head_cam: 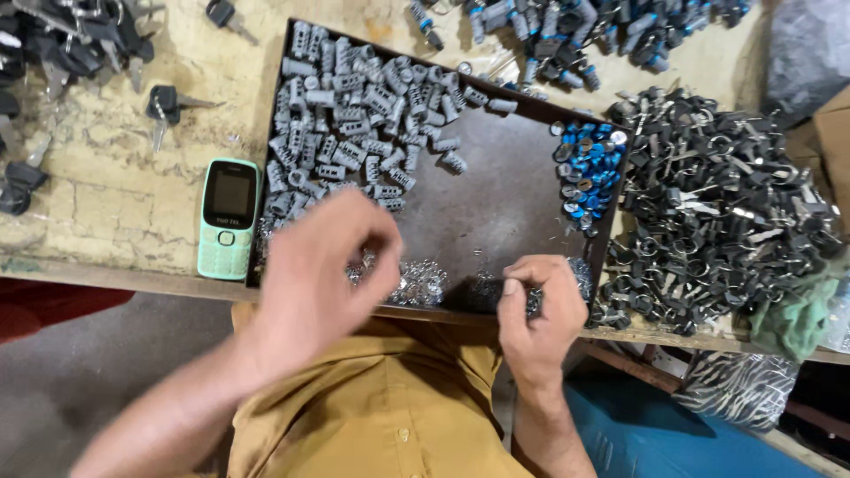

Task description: The person sits at a workbench assembling padlock cylinder components. They pick small metal parts, including blue caps and pin-like pieces, from a tray by hand and press them into gray lock bodies, placing finished assemblies back on the tray and reaching for new parts one at a time.

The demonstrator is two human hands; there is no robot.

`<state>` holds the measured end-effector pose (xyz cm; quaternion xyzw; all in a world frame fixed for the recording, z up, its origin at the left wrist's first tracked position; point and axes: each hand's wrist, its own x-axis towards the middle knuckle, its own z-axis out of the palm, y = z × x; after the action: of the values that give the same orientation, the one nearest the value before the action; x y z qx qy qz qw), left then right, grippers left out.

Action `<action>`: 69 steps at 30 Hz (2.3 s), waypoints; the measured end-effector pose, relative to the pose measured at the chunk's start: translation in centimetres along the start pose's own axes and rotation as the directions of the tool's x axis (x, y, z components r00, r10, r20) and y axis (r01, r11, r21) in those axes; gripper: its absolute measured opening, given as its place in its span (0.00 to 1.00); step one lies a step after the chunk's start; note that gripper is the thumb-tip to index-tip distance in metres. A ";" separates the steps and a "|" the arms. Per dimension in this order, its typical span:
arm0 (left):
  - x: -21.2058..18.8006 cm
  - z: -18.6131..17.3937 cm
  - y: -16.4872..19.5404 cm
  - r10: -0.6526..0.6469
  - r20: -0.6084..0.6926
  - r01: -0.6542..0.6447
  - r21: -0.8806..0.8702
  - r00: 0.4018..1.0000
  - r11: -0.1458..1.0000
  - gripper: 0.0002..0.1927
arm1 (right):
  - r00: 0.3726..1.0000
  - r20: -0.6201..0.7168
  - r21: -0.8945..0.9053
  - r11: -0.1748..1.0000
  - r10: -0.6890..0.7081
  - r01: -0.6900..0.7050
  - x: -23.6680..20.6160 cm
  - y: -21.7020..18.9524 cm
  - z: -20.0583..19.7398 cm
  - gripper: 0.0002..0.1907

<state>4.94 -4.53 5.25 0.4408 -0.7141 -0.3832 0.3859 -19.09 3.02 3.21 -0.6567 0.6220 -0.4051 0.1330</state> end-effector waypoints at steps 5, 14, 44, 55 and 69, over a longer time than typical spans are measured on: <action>8.3 0.9 -0.6 0.351 -0.011 -0.335 0.271 0.936 0.903 0.08 | 0.995 -0.098 -0.025 0.999 -0.035 0.033 -0.6 0.7 -0.4 0.06; 21.7 8.7 -3.0 0.369 0.286 -0.464 0.628 0.884 0.625 0.09 | 0.987 -0.153 0.010 0.999 -0.040 0.042 -0.1 3.3 -3.4 0.07; -1.2 6.0 -1.4 -0.069 -0.272 0.070 -0.008 0.960 0.998 0.05 | 0.989 0.049 -0.344 0.932 0.141 -0.116 2.2 4.2 -4.1 0.11; -4.0 3.1 -3.4 -0.080 -0.319 0.052 -0.095 0.944 0.994 0.04 | 0.883 0.458 -0.118 0.977 -0.102 0.175 3.4 -2.1 3.2 0.16; -3.6 4.2 -3.5 -0.154 -0.227 0.128 -0.123 0.962 0.984 0.05 | 0.936 0.329 -0.037 0.989 -0.121 0.141 2.7 -1.6 3.5 0.12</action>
<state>3.49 -1.44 -0.31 0.5116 -0.6085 -0.3924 0.4627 -15.83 -0.34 3.09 -0.7583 0.5581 -0.2802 0.1869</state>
